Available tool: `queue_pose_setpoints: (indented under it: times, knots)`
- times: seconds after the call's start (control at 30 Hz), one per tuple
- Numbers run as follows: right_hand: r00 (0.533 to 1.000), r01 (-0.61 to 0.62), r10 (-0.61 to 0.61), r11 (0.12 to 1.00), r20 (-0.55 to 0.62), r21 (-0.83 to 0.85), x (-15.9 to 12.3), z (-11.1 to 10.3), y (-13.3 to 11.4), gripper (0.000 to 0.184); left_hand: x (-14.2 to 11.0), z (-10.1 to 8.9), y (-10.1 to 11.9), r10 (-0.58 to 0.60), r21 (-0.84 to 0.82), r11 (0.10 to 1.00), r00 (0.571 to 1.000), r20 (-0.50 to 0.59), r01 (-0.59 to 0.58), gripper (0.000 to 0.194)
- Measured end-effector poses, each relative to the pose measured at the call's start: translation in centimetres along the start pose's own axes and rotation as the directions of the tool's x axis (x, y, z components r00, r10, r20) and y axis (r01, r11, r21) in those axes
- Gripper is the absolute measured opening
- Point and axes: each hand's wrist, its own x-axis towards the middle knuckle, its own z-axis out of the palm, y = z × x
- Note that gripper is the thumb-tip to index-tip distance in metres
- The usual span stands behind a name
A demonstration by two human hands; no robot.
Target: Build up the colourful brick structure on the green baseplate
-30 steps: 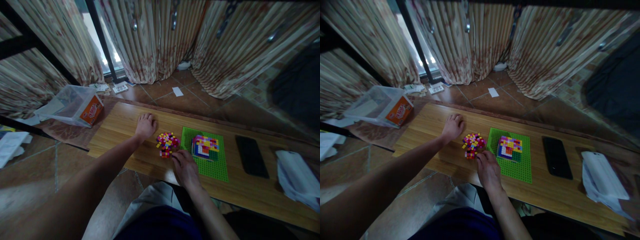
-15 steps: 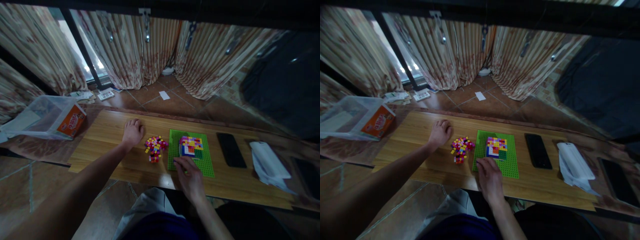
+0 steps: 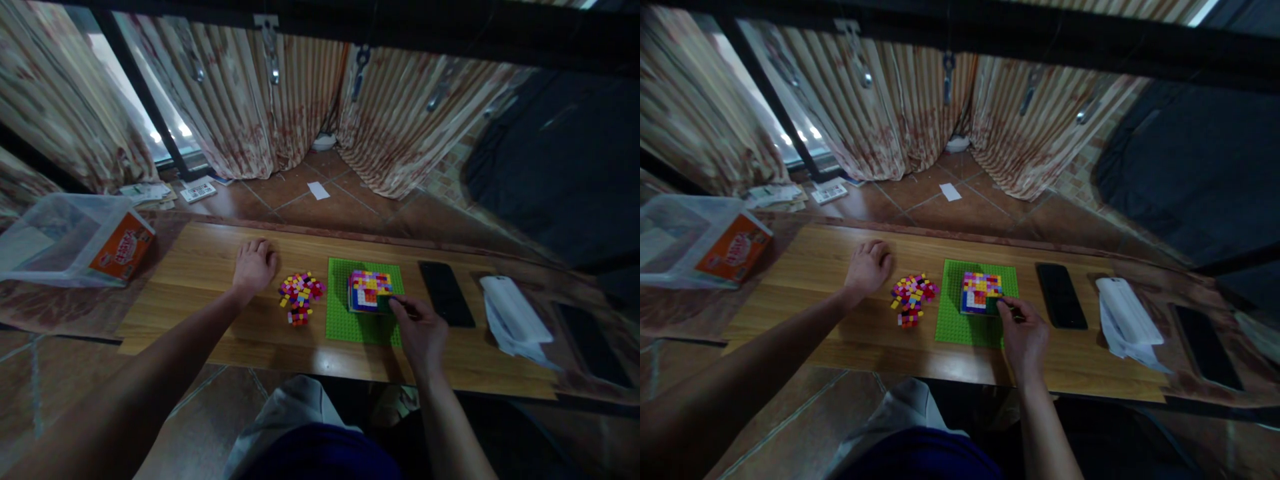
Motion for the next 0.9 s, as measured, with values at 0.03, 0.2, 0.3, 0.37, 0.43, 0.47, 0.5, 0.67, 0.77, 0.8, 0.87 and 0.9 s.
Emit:
queue_pose_setpoints:
  times: [0.03, 0.2, 0.3, 0.37, 0.43, 0.47, 0.5, 0.67, 0.77, 0.8, 0.87, 0.9]
  knots:
    - [1.000, -0.006, 0.005, 1.000, -0.009, -0.006, 0.0, 0.1, 0.0, 0.038, 0.0, 0.0, 0.0, -0.001, -0.001, 1.000, 1.000, 0.000, 0.001, 0.033]
    - [0.999, -0.009, 0.005, 0.997, -0.050, -0.081, -0.2, 0.4, -0.7, 0.040, 0.0, -0.1, 0.0, -0.002, -0.002, 1.000, 1.000, 0.004, 0.002, 0.033]
    - [0.997, -0.007, -0.004, 0.990, -0.080, -0.143, -0.5, 0.4, -1.3, 0.039, 0.0, -0.1, 0.1, -0.003, -0.006, 1.000, 1.000, 0.008, 0.003, 0.033]
    - [0.994, 0.003, -0.022, 0.982, -0.103, -0.187, -0.6, 0.5, -1.5, 0.038, 0.0, -0.1, 0.1, -0.005, -0.008, 1.000, 1.000, 0.012, 0.005, 0.033]
    - [0.992, 0.021, -0.048, 0.975, -0.116, -0.222, -0.8, 0.6, -1.7, 0.038, 0.0, -0.1, 0.1, -0.008, -0.006, 1.000, 1.000, 0.014, 0.008, 0.034]
    - [0.990, 0.032, -0.063, 0.972, -0.123, -0.234, -0.8, 0.7, -1.7, 0.038, 0.0, -0.1, 0.1, -0.009, -0.005, 1.000, 1.000, 0.013, 0.009, 0.034]
    - [0.989, 0.044, -0.078, 0.969, -0.129, -0.243, -0.8, 0.8, -1.8, 0.039, 0.0, -0.1, 0.1, -0.010, -0.002, 1.000, 1.000, 0.012, 0.010, 0.034]
    - [0.984, 0.062, -0.101, 0.966, -0.147, -0.250, -0.9, 1.2, -1.8, 0.042, 0.0, -0.2, 0.1, 0.005, 0.014, 1.000, 1.000, 0.007, -0.005, 0.033]
    - [0.988, 0.036, -0.072, 0.968, -0.138, -0.249, -0.9, 1.3, -1.9, 0.043, 0.0, -0.1, 0.1, 0.010, 0.019, 1.000, 1.000, 0.003, -0.010, 0.034]
    - [0.989, 0.021, -0.055, 0.969, -0.135, -0.246, -0.9, 1.3, -1.9, 0.044, 0.0, -0.1, 0.0, 0.008, 0.020, 1.000, 1.000, 0.001, -0.008, 0.034]
    - [0.992, -0.013, -0.017, 0.973, -0.128, -0.230, -0.9, 1.3, -1.9, 0.044, 0.0, 0.0, 0.0, 0.004, 0.020, 1.000, 1.000, -0.001, -0.004, 0.034]
    - [0.992, -0.029, 0.001, 0.975, -0.127, -0.219, -0.9, 1.3, -1.8, 0.043, 0.0, 0.0, 0.1, 0.004, 0.018, 1.000, 1.000, -0.001, -0.004, 0.034]
